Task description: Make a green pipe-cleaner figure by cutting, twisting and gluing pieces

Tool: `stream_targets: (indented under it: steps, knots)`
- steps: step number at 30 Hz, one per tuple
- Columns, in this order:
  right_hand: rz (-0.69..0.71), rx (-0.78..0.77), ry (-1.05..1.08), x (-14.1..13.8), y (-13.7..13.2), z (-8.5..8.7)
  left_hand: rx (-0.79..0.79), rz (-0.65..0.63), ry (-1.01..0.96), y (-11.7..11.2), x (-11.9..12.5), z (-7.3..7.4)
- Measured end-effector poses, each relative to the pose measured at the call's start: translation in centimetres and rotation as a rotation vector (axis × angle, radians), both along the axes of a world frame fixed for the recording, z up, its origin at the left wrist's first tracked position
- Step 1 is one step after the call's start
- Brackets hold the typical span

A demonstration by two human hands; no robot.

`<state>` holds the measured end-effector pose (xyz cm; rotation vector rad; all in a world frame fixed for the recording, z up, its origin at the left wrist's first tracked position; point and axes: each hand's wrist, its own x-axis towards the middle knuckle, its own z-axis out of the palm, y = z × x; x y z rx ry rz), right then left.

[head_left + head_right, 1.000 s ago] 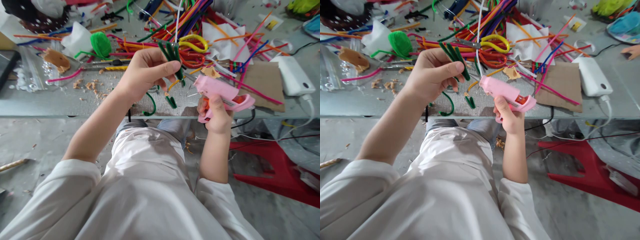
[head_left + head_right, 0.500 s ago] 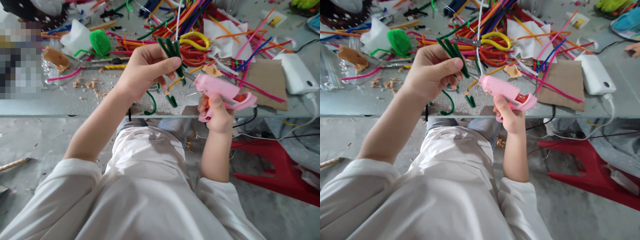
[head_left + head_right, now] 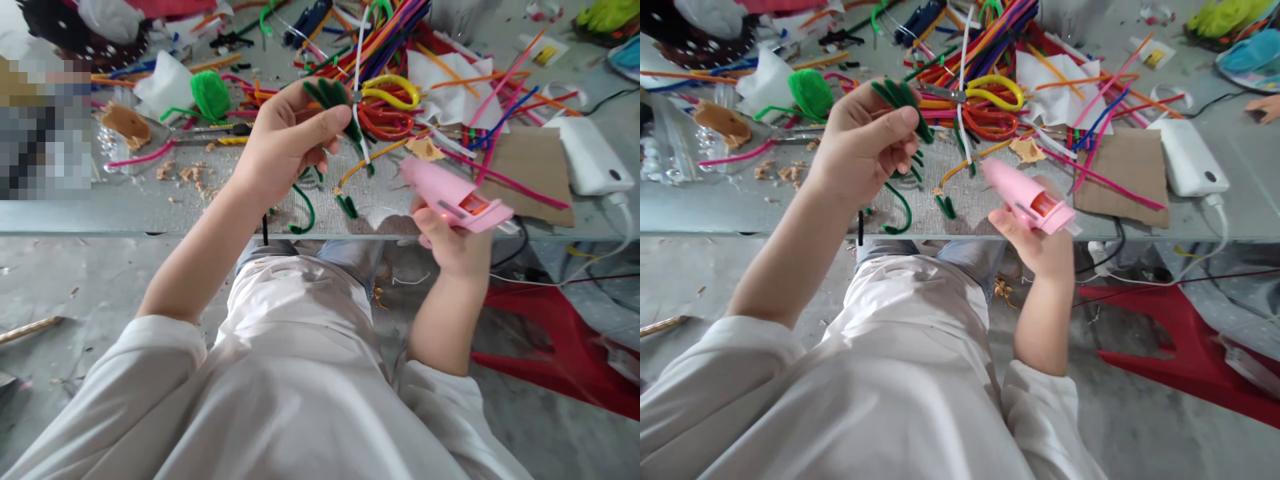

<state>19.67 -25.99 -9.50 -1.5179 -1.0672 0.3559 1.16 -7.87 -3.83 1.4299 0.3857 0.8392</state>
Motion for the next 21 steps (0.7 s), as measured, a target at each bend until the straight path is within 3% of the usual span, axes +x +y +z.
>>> stream_targets:
  steps: [4, 8, 11, 13, 16, 21]
  knots:
    - [-0.213, -0.131, -0.487, 3.6, 0.7, 1.7, 0.080, 0.033, 0.177, -1.9, -1.5, -0.8]
    - [-0.166, -0.324, -0.640, 5.4, 1.6, 3.0, 0.216, 0.091, 0.383, -2.9, -2.6, -2.4]
    - [-0.128, -0.338, -0.800, 3.2, 1.3, 3.9, 0.386, 0.084, 0.505, -2.2, -3.2, -2.8]
    - [-0.031, -0.298, -0.894, 0.7, 1.0, 4.1, 0.443, 0.037, 0.564, -1.6, -3.7, -2.8]
    - [0.154, -0.244, -0.938, -2.7, 1.4, 3.1, 0.471, -0.043, 0.588, -1.1, -4.3, -2.5]
    - [0.165, -0.198, -0.872, -4.3, 2.8, 0.8, 0.595, -0.093, 0.648, -1.0, -5.0, -2.4]
